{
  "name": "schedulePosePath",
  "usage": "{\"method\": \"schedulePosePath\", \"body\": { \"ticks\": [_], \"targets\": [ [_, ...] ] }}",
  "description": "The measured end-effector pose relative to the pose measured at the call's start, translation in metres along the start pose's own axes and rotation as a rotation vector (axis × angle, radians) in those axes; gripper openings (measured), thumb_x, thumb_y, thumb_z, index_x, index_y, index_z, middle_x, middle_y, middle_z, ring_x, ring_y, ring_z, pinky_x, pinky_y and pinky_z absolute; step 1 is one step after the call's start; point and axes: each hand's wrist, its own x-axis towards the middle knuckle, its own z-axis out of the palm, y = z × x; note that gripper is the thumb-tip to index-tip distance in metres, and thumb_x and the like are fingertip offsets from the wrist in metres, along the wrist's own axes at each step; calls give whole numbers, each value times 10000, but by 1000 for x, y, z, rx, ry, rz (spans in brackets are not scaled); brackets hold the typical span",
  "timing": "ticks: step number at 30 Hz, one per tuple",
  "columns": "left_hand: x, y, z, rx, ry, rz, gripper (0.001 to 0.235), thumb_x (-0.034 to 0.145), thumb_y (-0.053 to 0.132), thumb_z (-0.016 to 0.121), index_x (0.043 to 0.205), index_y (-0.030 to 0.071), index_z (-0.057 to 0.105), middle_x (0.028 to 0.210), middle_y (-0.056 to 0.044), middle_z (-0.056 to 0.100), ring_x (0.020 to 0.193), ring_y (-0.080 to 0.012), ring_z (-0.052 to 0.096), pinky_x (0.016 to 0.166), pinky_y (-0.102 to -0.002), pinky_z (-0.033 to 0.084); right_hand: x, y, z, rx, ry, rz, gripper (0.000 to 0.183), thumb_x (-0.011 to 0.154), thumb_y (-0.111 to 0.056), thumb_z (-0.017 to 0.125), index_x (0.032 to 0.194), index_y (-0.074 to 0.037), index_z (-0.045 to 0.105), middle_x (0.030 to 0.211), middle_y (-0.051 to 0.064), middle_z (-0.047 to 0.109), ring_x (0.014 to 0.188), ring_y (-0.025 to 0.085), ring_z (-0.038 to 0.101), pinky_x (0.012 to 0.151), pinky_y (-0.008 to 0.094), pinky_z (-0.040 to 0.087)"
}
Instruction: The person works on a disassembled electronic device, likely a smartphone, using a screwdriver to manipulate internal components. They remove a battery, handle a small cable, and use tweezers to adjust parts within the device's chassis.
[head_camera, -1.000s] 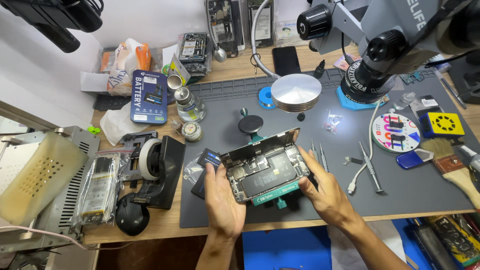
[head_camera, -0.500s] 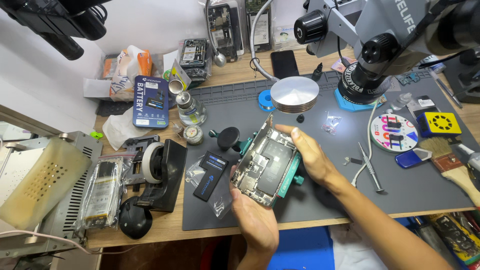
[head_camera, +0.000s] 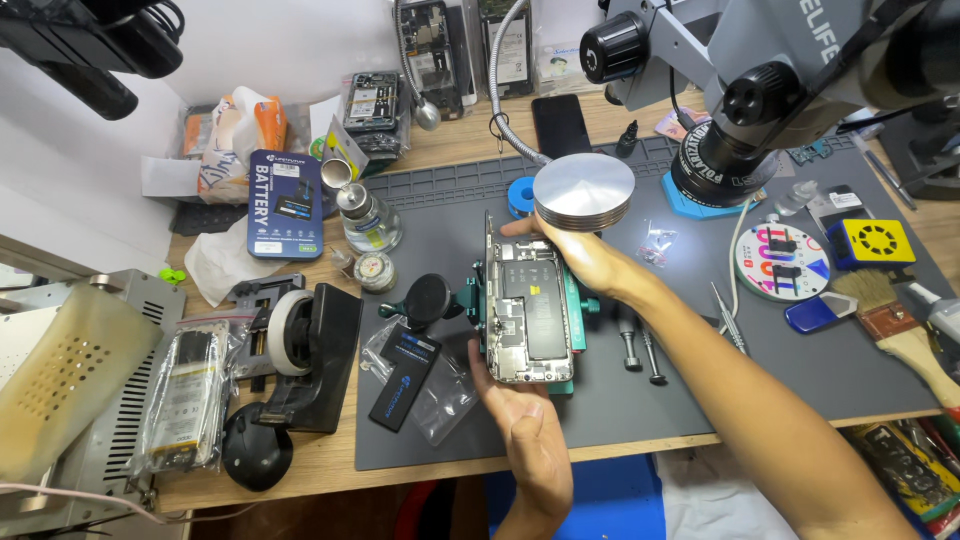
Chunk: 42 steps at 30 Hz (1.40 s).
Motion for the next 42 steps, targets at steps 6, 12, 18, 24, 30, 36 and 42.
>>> {"method": "schedulePosePath", "body": {
  "ticks": [6,12,18,24,30,36,42],
  "targets": [
    [-1,17,-10,132,-39,-13,847,861,6,400,1659,12,117,1707,-223,235,1571,-302,291,1292,-474,273,-73,-35,15,-565,450,-244,395,983,-338,664,1318,-134,708,1371,148,678,1316,286,611,1118,408,435],
    [-8,20,-18,224,-72,-55,796,967,74,426,1652,-13,30,1696,-288,223,1569,-363,304,1298,-444,252,-125,-51,38,-930,210,-695,127,941,-176,767,1036,-105,720,1010,70,662,939,224,646,1111,572,480],
    [-7,22,-25,189,-88,-57,777,951,30,398,1644,-37,55,1705,-285,211,1589,-370,270,1315,-458,240,-125,-58,44,-1066,152,-706,145,943,-184,759,1040,-81,723,963,50,683,951,241,640,1158,616,428],
    [-8,23,-28,172,-93,-46,754,980,31,405,1643,-42,54,1715,-285,186,1596,-376,257,1323,-458,223,-125,-75,51,-1206,106,-777,95,976,-141,710,927,-66,679,839,75,609,875,259,631,1164,655,432],
    [-8,26,-28,181,-101,-62,759,960,6,379,1640,-48,48,1718,-293,164,1603,-383,236,1326,-459,203,-123,-78,56,-1180,112,-810,87,958,-80,699,885,-56,656,805,56,573,739,215,593,1168,626,450],
    [-8,25,-29,190,-95,-51,738,984,16,389,1639,-51,57,1711,-295,191,1596,-373,258,1324,-459,228,-136,-63,42,-1123,52,-713,337,904,49,625,1217,-73,646,1049,105,658,990,249,678,1197,649,394],
    [-8,23,-30,188,-100,-53,734,988,1,385,1643,-38,57,1708,-293,205,1588,-383,281,1323,-473,240,-155,-58,46,-1177,31,-695,387,958,29,542,1314,-100,619,1245,162,615,1241,319,622,1223,672,340]
  ]
}}
